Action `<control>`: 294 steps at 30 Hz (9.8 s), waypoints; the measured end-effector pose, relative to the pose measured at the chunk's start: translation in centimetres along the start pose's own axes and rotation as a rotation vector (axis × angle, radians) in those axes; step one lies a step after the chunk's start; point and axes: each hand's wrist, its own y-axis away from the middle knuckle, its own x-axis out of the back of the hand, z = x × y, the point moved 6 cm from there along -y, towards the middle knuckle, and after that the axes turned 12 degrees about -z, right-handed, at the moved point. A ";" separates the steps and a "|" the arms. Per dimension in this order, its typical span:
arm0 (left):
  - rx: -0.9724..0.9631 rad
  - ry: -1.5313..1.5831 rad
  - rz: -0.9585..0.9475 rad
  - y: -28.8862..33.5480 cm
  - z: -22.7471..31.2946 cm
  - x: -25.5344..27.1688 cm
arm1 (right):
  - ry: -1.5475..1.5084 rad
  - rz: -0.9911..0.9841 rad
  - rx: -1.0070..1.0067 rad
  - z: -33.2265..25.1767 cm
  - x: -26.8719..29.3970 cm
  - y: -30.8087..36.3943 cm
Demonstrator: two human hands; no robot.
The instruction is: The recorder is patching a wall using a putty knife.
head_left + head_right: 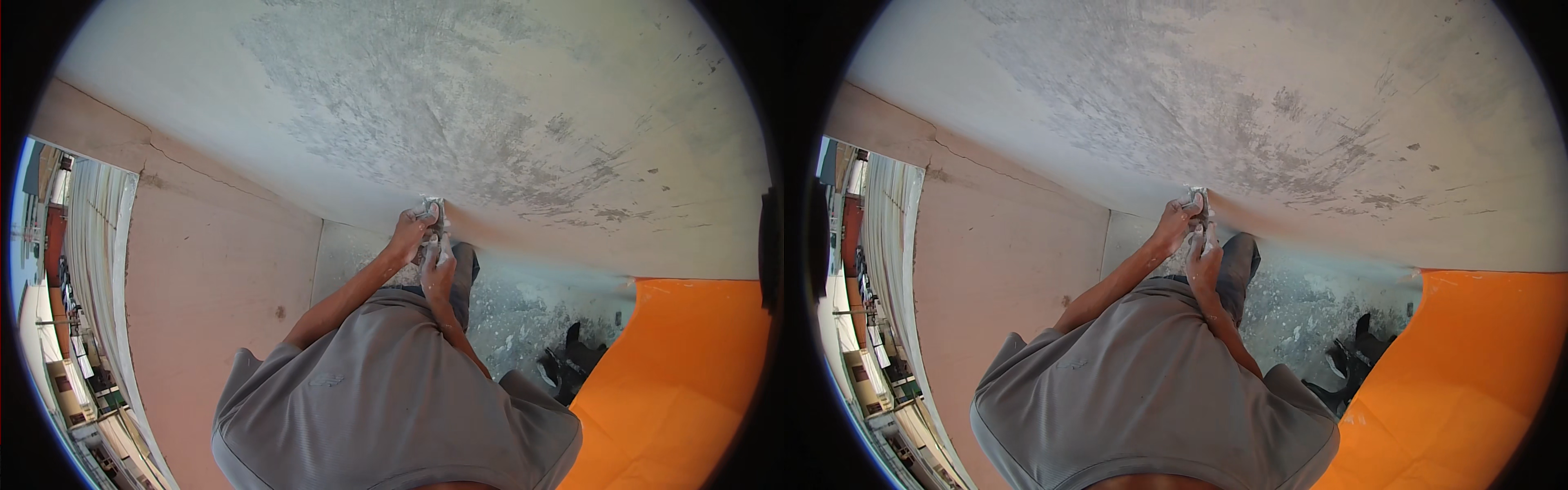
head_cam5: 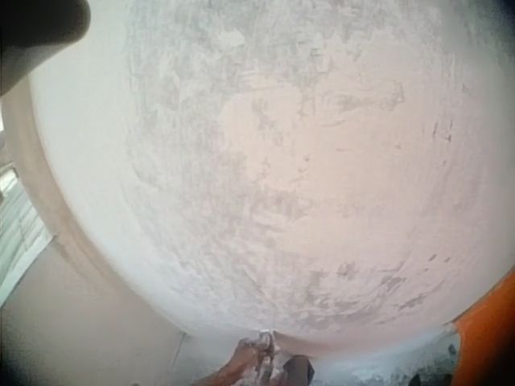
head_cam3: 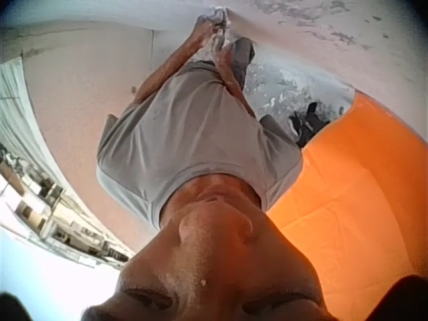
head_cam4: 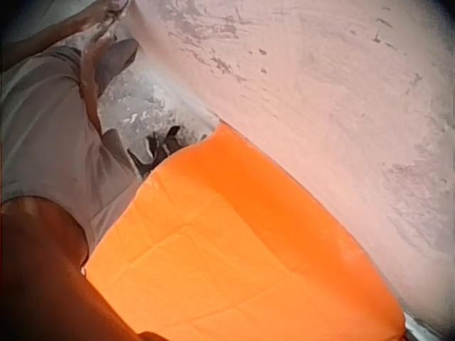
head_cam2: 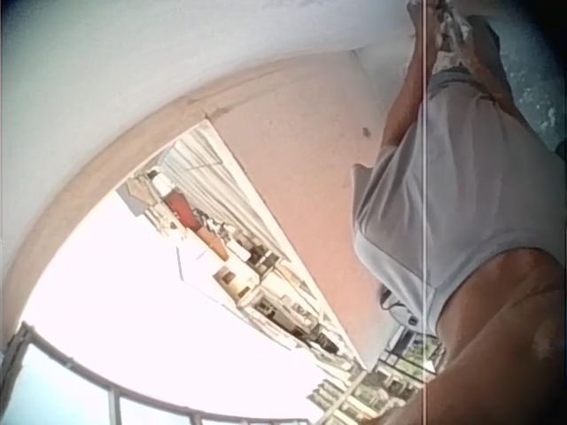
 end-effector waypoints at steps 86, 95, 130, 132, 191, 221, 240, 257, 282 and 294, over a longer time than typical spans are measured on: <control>-0.044 0.563 -0.361 -2.8 -6.3 1.1 | 0.777 -0.107 -0.028 -6.3 4.2 -1.2; -0.049 0.359 -0.225 -1.8 -3.3 0.9 | 0.587 -0.065 0.091 -2.5 2.3 -0.8; -0.034 -0.769 0.196 -0.6 1.8 2.2 | -0.393 0.034 -0.147 3.6 -2.9 -0.5; -0.059 -0.623 0.138 -0.8 0.9 2.4 | -0.186 0.080 -0.141 3.1 -2.0 -0.5; -0.114 -0.728 0.104 -0.2 3.6 1.6 | -0.583 0.105 -0.196 4.2 -4.7 -0.4; 0.066 -0.078 -0.030 -0.8 -0.5 1.4 | 0.129 0.037 -0.061 -0.6 0.4 -0.8; -0.166 -0.838 0.293 -0.3 3.4 2.3 | -0.457 0.015 -0.171 5.6 -4.6 -1.3; 0.013 0.073 -0.183 -1.2 -1.3 -0.6 | 0.298 -0.111 0.056 -0.4 5.0 -2.3; -0.116 -0.893 0.170 -0.5 4.4 1.4 | -0.338 0.101 -0.239 4.3 -3.6 -0.9; 0.002 -0.291 -0.050 -0.2 1.3 0.8 | 0.082 -0.086 0.031 0.9 1.4 -2.1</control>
